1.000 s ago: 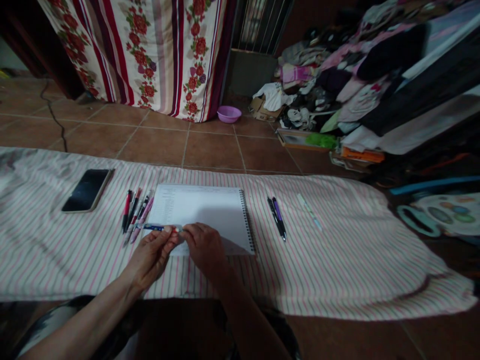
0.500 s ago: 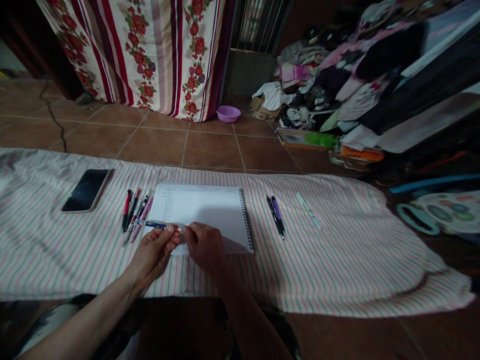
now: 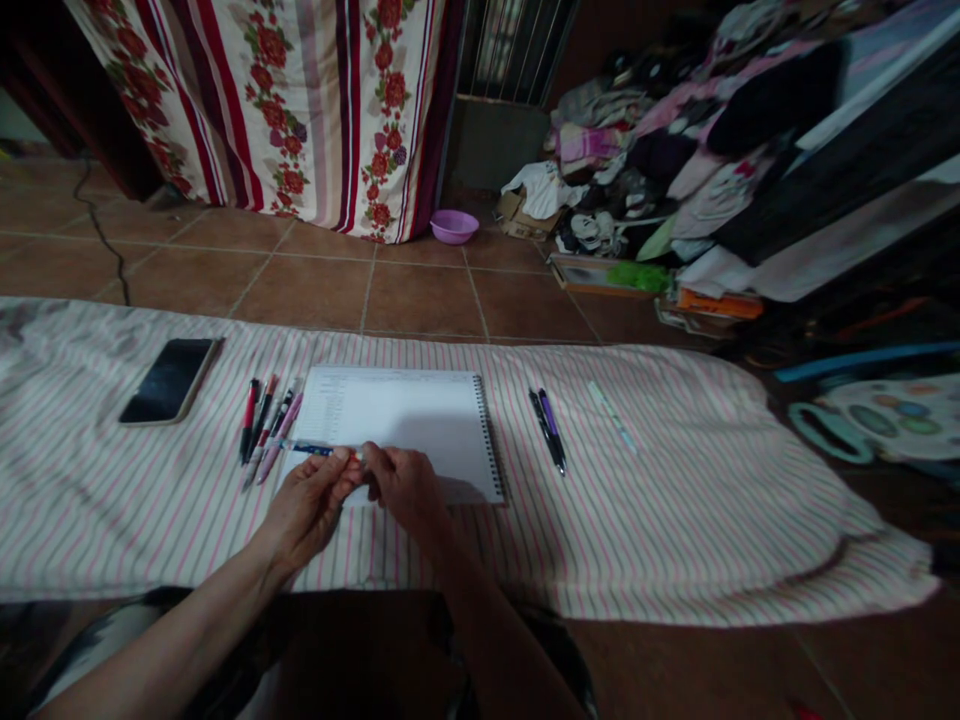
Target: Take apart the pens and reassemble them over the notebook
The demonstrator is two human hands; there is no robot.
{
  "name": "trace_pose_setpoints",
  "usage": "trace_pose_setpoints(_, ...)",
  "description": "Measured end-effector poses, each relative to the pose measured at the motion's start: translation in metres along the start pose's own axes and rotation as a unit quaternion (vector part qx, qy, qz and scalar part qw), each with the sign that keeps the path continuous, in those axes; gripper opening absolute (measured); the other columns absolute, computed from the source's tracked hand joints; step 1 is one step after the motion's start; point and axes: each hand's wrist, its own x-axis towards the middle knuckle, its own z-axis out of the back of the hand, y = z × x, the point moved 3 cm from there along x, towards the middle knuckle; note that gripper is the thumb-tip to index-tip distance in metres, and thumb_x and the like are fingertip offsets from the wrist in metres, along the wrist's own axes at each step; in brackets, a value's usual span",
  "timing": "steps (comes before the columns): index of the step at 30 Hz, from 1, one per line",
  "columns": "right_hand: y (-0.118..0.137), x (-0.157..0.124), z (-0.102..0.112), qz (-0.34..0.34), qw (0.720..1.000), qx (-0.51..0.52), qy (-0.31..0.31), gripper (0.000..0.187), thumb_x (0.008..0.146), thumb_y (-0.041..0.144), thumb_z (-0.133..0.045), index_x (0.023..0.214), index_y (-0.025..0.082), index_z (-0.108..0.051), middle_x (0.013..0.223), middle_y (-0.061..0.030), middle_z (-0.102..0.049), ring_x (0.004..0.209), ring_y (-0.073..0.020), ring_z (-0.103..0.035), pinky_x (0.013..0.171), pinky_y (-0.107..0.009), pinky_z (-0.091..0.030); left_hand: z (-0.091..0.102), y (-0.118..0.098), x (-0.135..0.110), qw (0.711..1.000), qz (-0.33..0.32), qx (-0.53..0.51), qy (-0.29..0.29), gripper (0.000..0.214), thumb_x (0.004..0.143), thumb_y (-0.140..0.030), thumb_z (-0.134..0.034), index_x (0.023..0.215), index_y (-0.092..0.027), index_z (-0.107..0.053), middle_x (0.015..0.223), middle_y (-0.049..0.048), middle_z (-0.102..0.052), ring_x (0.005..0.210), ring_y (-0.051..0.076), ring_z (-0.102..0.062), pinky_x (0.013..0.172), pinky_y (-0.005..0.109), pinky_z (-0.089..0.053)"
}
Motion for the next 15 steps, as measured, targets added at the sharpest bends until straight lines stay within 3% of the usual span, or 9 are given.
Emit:
trace_pose_setpoints(5,0.0035,-0.0003,0.001,0.037,0.999,0.007,-0.002,0.044,0.09,0.047,-0.032,0.076,0.017,-0.061,0.055,-0.0001,-0.061,0.048,-0.0093,-0.058,0.049,-0.018,-0.044,-0.0024,-0.0023,0.0003,0.999,0.009,-0.022,-0.034,0.025,0.083,-0.003,-0.049,0.061,-0.006,-0.061,0.056,0.0066,-0.065,0.046,0.006,-0.06,0.044,0.01,-0.05)
trace_pose_setpoints(9,0.0018,-0.0007,0.0036,0.074,0.996,0.028,-0.047,0.03,0.084,0.038,-0.048,0.1,0.016,-0.059,0.063,-0.001,-0.064,0.055,-0.0113,-0.061,0.055,-0.021,-0.048,-0.0027,-0.0041,-0.0008,0.999,0.012,-0.026,-0.046,0.025,0.084,-0.003,-0.048,0.063,-0.005,-0.061,0.055,0.0064,-0.064,0.046,0.006,-0.06,0.045,0.01,-0.051)
trace_pose_setpoints(15,0.0016,-0.0008,0.0054,0.178,0.977,-0.057,-0.101,0.014,0.081,0.023,-0.051,0.085,0.019,-0.063,0.075,-0.0021,-0.068,0.064,-0.0118,-0.061,0.062,-0.022,-0.047,-0.0012,-0.0041,-0.0002,0.999,0.006,-0.028,-0.043,0.024,0.084,-0.004,-0.049,0.064,-0.004,-0.062,0.055,0.0066,-0.064,0.046,0.007,-0.06,0.045,0.01,-0.05)
